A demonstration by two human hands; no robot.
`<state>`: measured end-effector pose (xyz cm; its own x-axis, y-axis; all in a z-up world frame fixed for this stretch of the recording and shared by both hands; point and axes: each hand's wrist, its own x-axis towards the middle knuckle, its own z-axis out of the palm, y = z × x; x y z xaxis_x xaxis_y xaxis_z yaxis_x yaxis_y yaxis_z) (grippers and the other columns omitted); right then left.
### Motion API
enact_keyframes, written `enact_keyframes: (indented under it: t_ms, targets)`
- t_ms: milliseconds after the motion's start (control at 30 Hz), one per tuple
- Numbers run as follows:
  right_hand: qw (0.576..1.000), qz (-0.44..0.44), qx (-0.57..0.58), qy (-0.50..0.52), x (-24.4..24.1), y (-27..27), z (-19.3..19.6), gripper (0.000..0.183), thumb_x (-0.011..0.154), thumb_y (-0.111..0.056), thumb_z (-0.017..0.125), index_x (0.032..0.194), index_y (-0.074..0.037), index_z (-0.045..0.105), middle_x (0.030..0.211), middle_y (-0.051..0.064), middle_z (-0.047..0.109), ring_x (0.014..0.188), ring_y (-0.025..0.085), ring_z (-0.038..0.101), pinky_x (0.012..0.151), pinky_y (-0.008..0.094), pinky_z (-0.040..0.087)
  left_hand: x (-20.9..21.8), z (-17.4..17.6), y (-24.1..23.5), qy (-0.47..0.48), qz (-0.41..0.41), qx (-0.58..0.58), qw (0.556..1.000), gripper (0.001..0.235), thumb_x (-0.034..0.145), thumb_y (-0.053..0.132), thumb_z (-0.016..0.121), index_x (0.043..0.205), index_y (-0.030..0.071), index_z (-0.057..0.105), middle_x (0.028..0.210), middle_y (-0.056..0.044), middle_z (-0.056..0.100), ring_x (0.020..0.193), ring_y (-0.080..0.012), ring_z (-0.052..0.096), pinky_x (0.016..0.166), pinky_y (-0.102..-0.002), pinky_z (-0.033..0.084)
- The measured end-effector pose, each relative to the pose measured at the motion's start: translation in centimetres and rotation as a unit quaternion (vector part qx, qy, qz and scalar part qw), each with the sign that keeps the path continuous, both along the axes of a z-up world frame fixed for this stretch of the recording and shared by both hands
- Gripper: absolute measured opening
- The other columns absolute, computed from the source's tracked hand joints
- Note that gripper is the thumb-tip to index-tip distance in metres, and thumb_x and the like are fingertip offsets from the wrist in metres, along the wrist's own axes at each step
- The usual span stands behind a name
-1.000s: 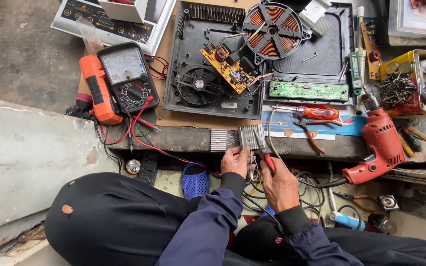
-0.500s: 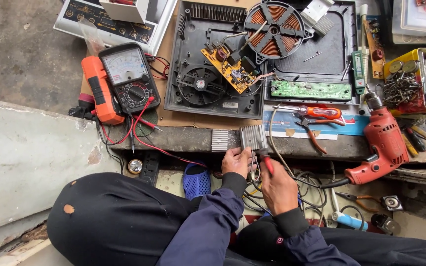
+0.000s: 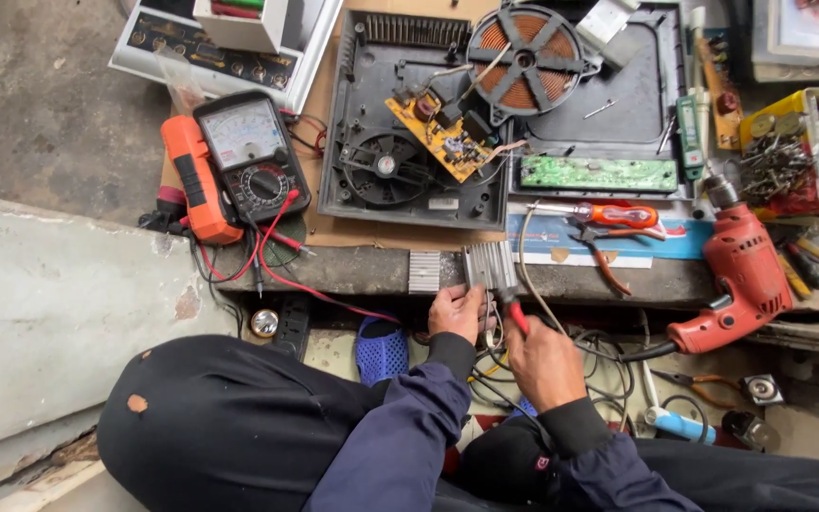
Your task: The person drills holes into a small aluminum heatsink using a red corded drill, then uses pliers and a screwdriver to adjust and inspect the piece. The person repeats the drilling on the same heatsink after brief inspection.
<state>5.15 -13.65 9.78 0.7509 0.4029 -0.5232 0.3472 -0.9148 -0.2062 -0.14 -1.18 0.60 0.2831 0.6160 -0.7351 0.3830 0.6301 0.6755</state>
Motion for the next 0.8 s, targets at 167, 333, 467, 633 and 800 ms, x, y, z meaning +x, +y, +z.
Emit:
enact_keyframes:
  t_ms: [167,333,467,633,800]
  targets:
    - [0.942,-0.046,0.274,-0.189,-1.5,1.5,5.6,0.019,0.113,-0.043,0.069,0.105,-0.026,0.073,0.076,0.007,0.07,0.085,0.035,0.077,0.073,0.046,0.062,0.0,1.0,0.1,-0.092,0.083,-0.071,0.99,0.054,0.095,0.023,0.088,0.131,-0.01,0.065,0.111,-0.031,0.081,0.096,-0.0399,0.083,0.076,-0.052,0.074]
    - [0.997,0.005,0.059,-0.053,0.6,0.0,-0.1,0.036,0.103,-0.06,0.059,0.112,-0.029,0.074,0.093,0.014,0.081,0.101,0.043,0.08,0.09,0.058,0.064,0.0,-1.0,-0.4,-0.074,0.07,-0.059,0.993,0.046,0.094,0.023,0.087,0.125,-0.006,0.07,0.108,-0.025,0.083,0.091,-0.0339,0.084,0.072,-0.047,0.075]
    - [0.986,0.0,0.131,-0.102,-0.2,1.9,5.7,0.035,0.109,-0.054,0.062,0.107,-0.021,0.074,0.082,0.018,0.078,0.09,0.044,0.08,0.08,0.056,0.064,0.1,-1.4,-0.1,-0.098,0.088,-0.08,0.988,0.05,0.096,0.024,0.088,0.131,-0.005,0.067,0.109,-0.027,0.082,0.095,-0.036,0.084,0.076,-0.051,0.075]
    - [0.988,0.016,0.113,-0.107,0.1,0.3,-0.2,0.04,0.109,-0.06,0.057,0.11,-0.024,0.073,0.088,0.013,0.078,0.093,0.04,0.08,0.08,0.053,0.063,0.2,-0.2,-0.1,-0.069,0.058,-0.06,0.994,0.05,0.096,0.027,0.088,0.129,-0.004,0.069,0.109,-0.024,0.083,0.095,-0.0339,0.084,0.076,-0.049,0.074]
    - [1.0,-0.009,-0.009,0.018,0.0,1.1,4.3,0.058,0.107,-0.07,0.048,0.114,-0.021,0.076,0.098,0.024,0.083,0.108,0.049,0.08,0.096,0.06,0.062,0.2,0.5,-0.3,-0.042,0.02,-0.041,0.998,0.041,0.094,0.031,0.088,0.122,0.003,0.075,0.107,-0.015,0.086,0.092,-0.0252,0.085,0.073,-0.042,0.074]
